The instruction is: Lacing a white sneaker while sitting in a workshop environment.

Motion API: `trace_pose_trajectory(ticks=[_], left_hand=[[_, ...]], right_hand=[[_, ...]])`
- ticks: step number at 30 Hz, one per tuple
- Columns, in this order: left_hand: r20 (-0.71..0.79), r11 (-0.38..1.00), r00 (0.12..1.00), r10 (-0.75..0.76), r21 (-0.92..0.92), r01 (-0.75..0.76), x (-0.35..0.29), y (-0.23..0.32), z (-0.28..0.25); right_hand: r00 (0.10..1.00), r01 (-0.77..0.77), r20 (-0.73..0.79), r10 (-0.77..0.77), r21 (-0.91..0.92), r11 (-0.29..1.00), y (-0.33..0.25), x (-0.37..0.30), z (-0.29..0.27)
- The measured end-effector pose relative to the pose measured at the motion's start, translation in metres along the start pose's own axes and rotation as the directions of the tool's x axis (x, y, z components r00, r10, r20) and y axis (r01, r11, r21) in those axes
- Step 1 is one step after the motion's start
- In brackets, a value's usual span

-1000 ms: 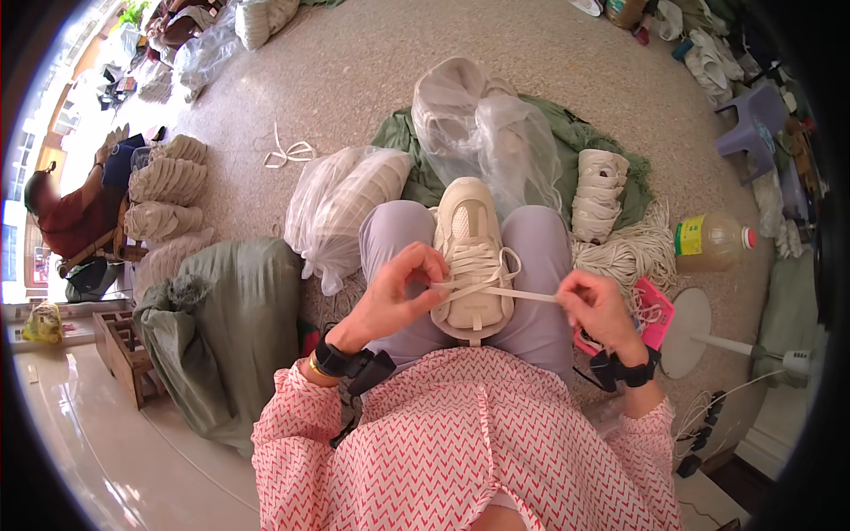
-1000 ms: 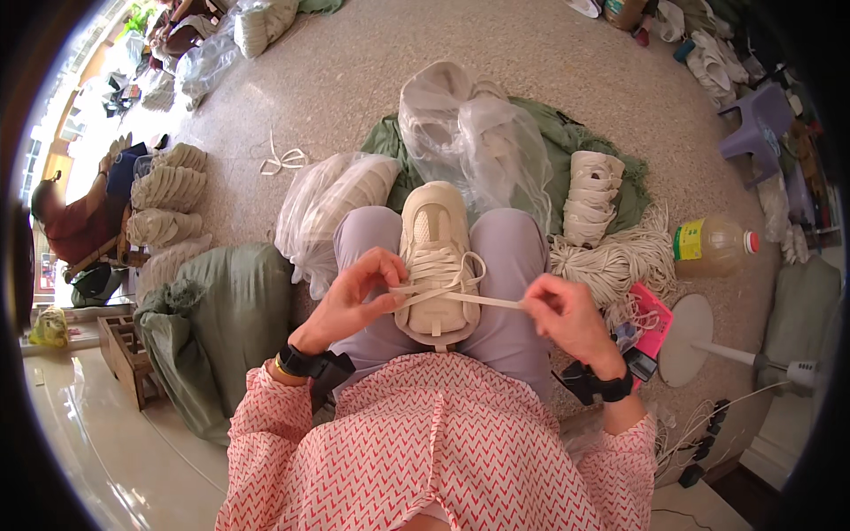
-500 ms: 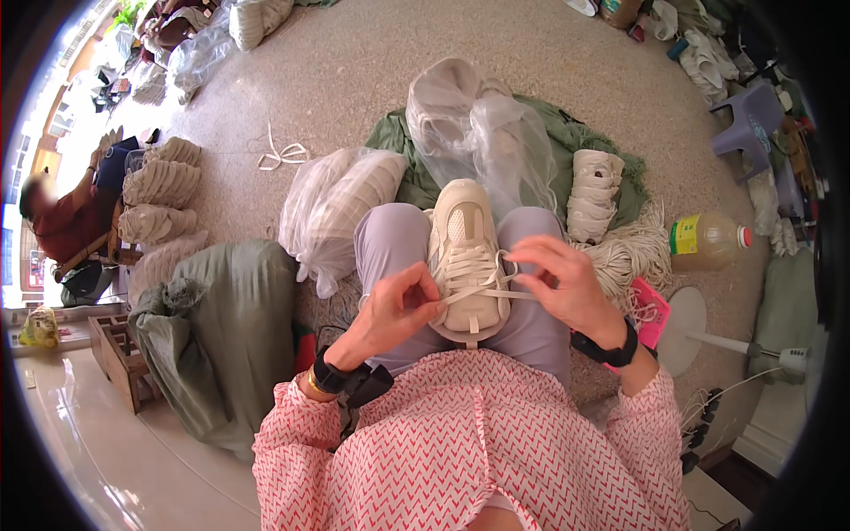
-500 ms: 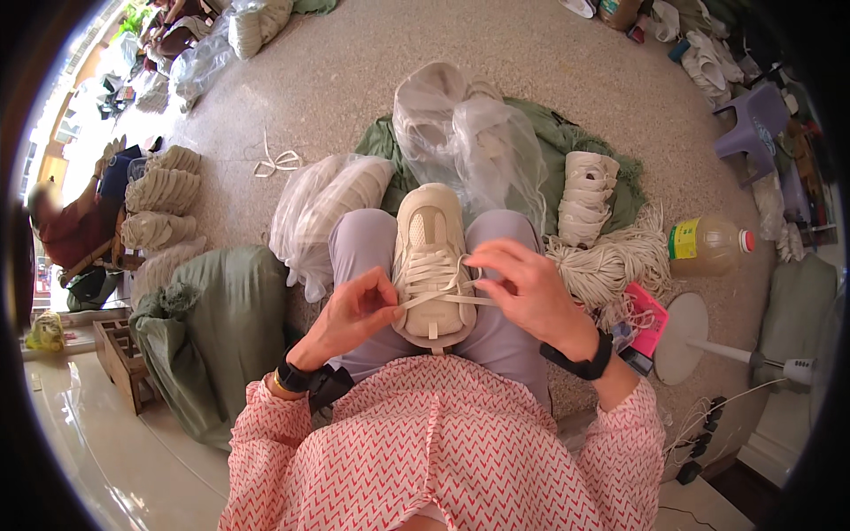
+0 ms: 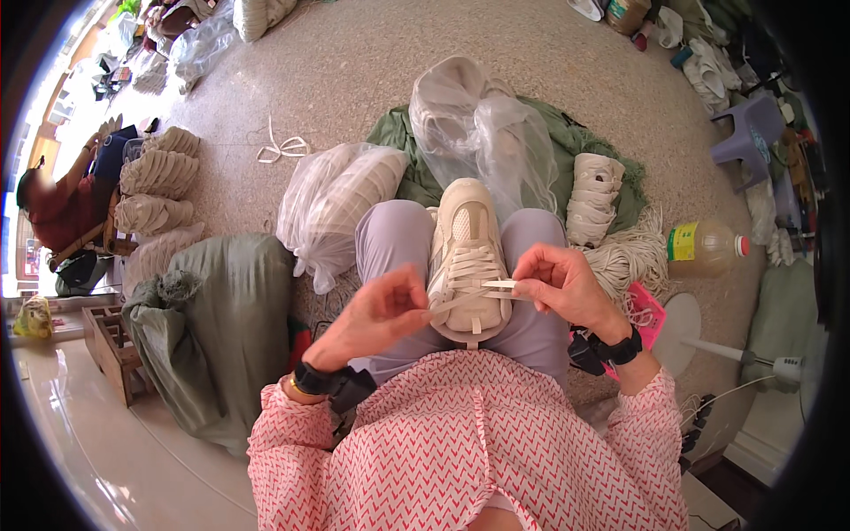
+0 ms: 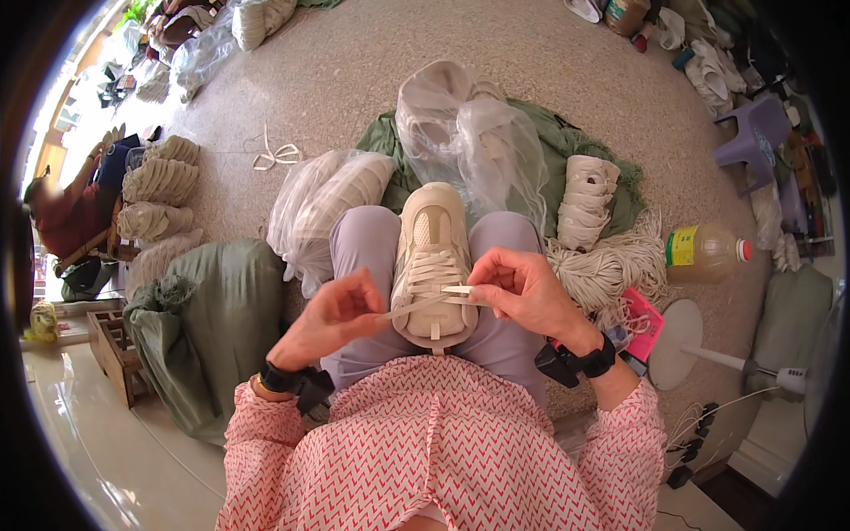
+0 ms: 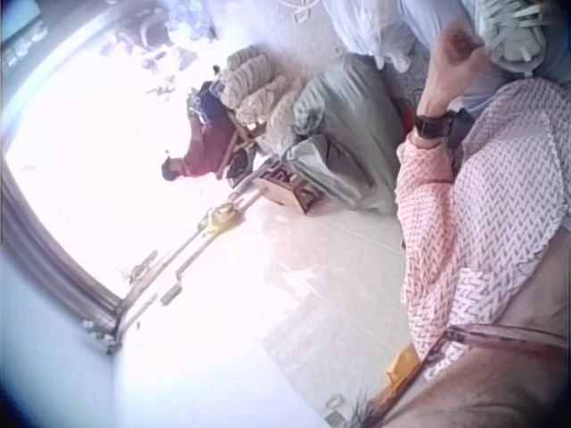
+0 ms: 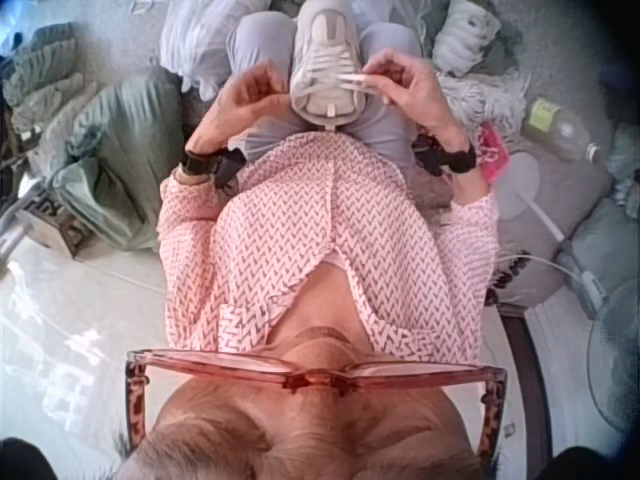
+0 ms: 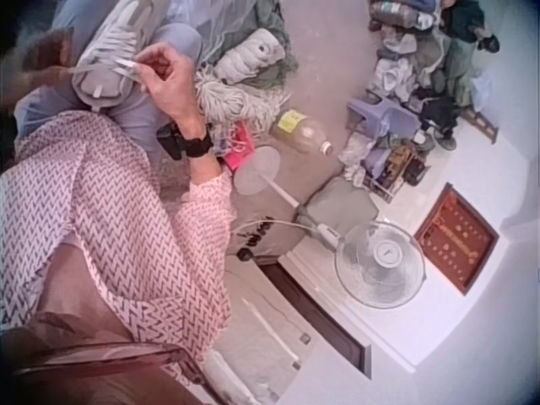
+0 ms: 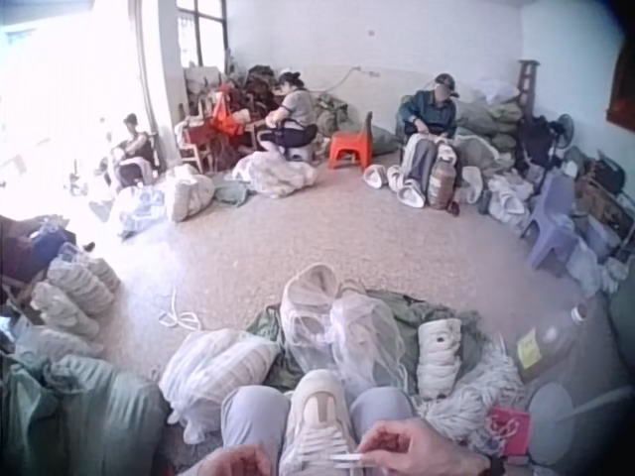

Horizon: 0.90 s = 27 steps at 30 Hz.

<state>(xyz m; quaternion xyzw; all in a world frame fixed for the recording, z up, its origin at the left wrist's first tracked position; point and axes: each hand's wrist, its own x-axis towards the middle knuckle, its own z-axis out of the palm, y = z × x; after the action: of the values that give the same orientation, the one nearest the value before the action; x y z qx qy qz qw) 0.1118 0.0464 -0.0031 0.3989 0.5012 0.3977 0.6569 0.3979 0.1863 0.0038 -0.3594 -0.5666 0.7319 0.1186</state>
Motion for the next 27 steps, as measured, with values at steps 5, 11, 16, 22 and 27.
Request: trace_pose_trajectory(ticks=[5,11,16,22,27], left_hand=[[-0.018,0.992,0.998,-0.062,-0.116,0.059,-0.026,0.018,-0.031],[-0.024,0.998,1.0,0.004,-0.056,-0.005,-0.069,0.024,-0.07],[-0.171,0.999,0.985,-0.037,0.012,0.04,-0.08,0.013,-0.071],[-0.213,0.94,0.977,-0.01,0.33,0.081,-0.065,0.004,-0.068],[-0.251,0.84,0.957,0.143,0.542,0.017,-0.064,0.012,-0.063]], right_hand=[[0.999,0.033,-0.005,-0.033,0.022,0.999,0.01,0.001,0.002],[0.993,0.1,-0.053,-0.107,-0.113,0.989,0.019,0.0,0.008],[0.983,0.117,-0.094,-0.16,-0.355,0.927,0.01,-0.011,0.014],[0.909,0.228,-0.121,-0.398,-0.654,0.722,0.02,-0.021,0.024],[0.858,0.282,-0.098,-0.505,-0.731,0.621,0.026,-0.025,0.024]])
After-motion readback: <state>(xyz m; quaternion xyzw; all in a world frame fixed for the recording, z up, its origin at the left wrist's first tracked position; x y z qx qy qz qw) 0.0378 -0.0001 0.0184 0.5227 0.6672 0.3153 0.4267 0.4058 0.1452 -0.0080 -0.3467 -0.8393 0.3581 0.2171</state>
